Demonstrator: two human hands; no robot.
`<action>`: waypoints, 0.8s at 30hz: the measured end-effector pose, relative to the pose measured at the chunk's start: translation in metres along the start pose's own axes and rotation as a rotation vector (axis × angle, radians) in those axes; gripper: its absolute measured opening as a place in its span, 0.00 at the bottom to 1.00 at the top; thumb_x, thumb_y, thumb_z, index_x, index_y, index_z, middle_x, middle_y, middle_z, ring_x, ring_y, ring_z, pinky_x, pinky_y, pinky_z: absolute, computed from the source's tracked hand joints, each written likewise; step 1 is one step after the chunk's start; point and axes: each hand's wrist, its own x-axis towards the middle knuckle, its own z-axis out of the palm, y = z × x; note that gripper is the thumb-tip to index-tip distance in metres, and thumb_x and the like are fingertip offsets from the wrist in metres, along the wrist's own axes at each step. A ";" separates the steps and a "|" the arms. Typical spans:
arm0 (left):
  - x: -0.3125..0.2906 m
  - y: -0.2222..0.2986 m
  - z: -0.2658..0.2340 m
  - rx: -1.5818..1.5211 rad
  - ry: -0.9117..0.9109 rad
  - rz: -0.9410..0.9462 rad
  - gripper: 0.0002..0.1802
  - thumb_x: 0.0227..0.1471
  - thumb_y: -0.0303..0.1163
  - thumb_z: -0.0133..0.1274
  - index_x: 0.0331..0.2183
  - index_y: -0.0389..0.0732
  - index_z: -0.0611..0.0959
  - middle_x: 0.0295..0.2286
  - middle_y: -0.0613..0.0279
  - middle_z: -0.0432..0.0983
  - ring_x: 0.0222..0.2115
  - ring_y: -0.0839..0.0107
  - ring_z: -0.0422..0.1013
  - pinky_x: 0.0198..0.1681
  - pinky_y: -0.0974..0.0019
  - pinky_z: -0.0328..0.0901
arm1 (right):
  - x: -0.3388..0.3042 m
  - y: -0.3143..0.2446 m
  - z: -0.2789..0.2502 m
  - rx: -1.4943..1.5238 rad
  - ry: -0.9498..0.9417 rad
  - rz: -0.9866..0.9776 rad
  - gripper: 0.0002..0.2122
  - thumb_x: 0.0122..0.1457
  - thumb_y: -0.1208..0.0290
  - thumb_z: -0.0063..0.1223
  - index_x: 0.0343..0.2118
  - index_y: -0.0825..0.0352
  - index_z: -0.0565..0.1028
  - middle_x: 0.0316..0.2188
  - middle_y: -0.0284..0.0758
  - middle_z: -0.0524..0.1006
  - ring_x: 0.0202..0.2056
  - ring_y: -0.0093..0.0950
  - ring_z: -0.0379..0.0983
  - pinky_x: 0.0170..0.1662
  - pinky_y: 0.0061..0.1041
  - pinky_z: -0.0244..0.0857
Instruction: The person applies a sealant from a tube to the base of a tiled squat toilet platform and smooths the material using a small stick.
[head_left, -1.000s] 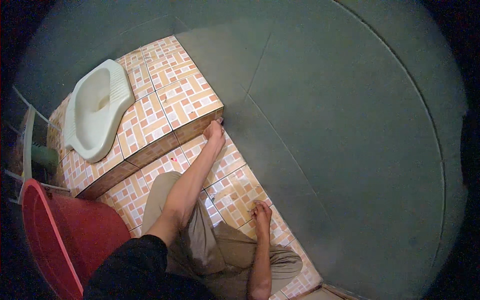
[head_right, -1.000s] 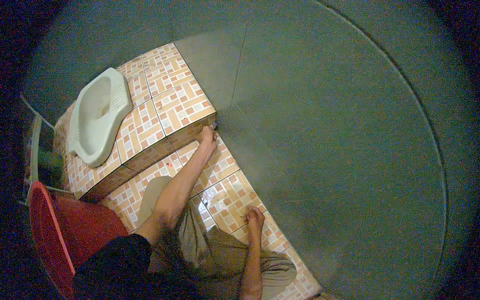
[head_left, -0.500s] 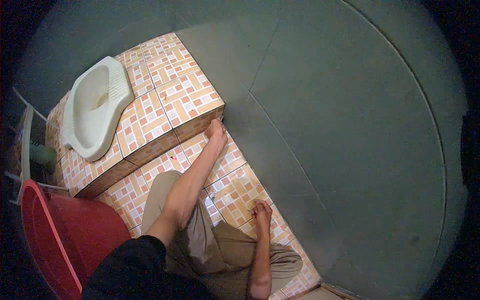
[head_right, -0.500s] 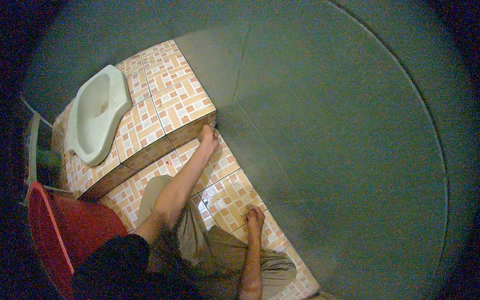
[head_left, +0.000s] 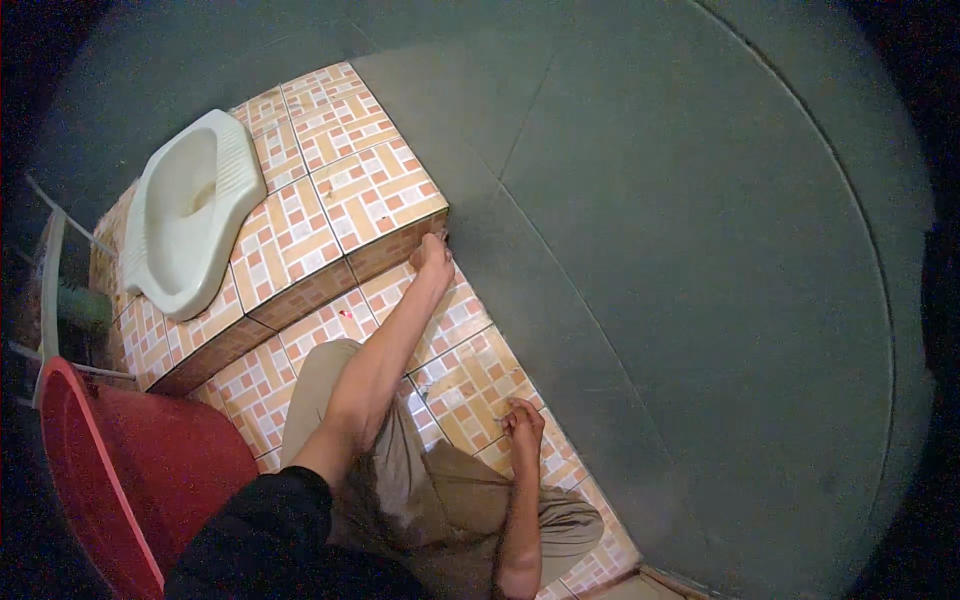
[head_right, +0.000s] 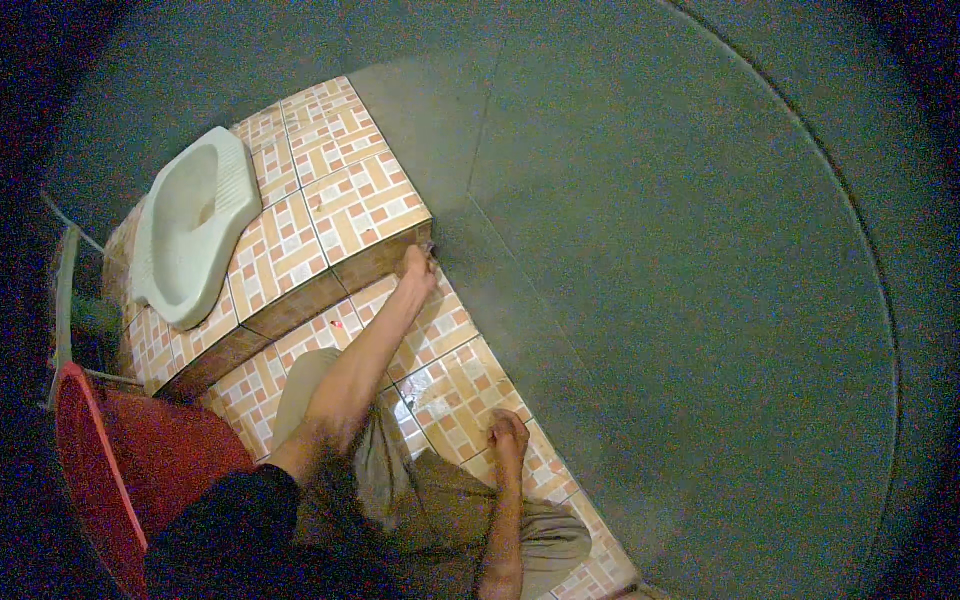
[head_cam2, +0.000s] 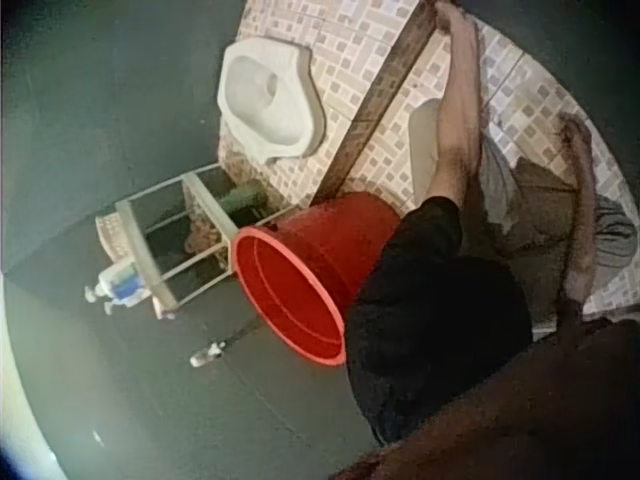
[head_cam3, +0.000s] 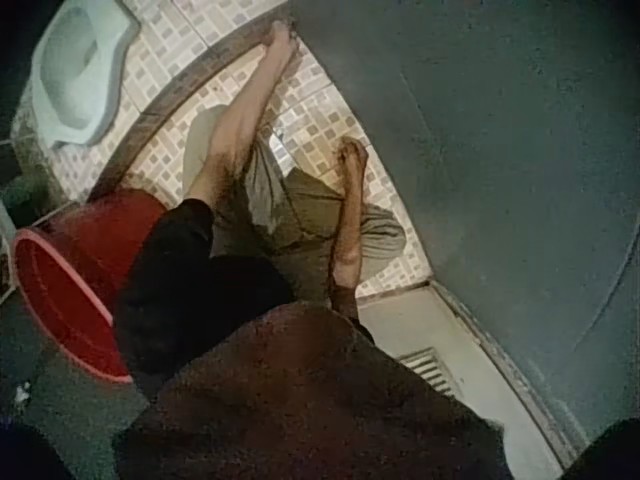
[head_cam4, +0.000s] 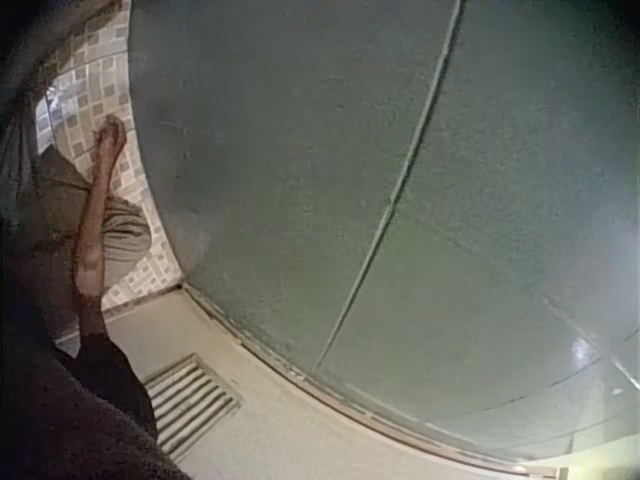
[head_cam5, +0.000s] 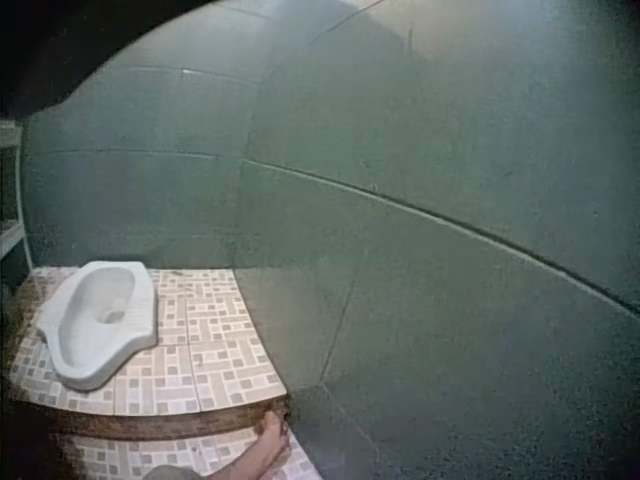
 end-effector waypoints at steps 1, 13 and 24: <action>-0.003 0.001 0.001 -0.003 -0.018 0.018 0.06 0.46 0.28 0.38 0.25 0.44 0.71 0.19 0.65 0.63 0.12 0.76 0.55 0.11 0.71 0.48 | 0.000 0.000 -0.001 0.011 -0.035 -0.029 0.07 0.60 0.71 0.46 0.34 0.69 0.74 0.15 0.23 0.60 0.18 0.15 0.58 0.21 0.16 0.52; -0.019 -0.008 0.005 -0.093 0.015 0.071 0.06 0.42 0.24 0.53 0.18 0.38 0.75 0.15 0.63 0.69 0.10 0.76 0.58 0.12 0.70 0.50 | -0.003 -0.007 -0.003 -0.046 0.098 0.048 0.08 0.60 0.71 0.45 0.34 0.68 0.74 0.15 0.24 0.61 0.17 0.16 0.59 0.20 0.13 0.53; -0.015 -0.004 0.003 -0.055 0.107 0.110 0.10 0.42 0.27 0.57 0.15 0.39 0.75 0.14 0.64 0.69 0.11 0.77 0.59 0.12 0.68 0.50 | -0.004 -0.008 0.002 -0.015 0.035 0.043 0.07 0.60 0.72 0.44 0.34 0.69 0.73 0.16 0.24 0.62 0.18 0.16 0.59 0.20 0.15 0.50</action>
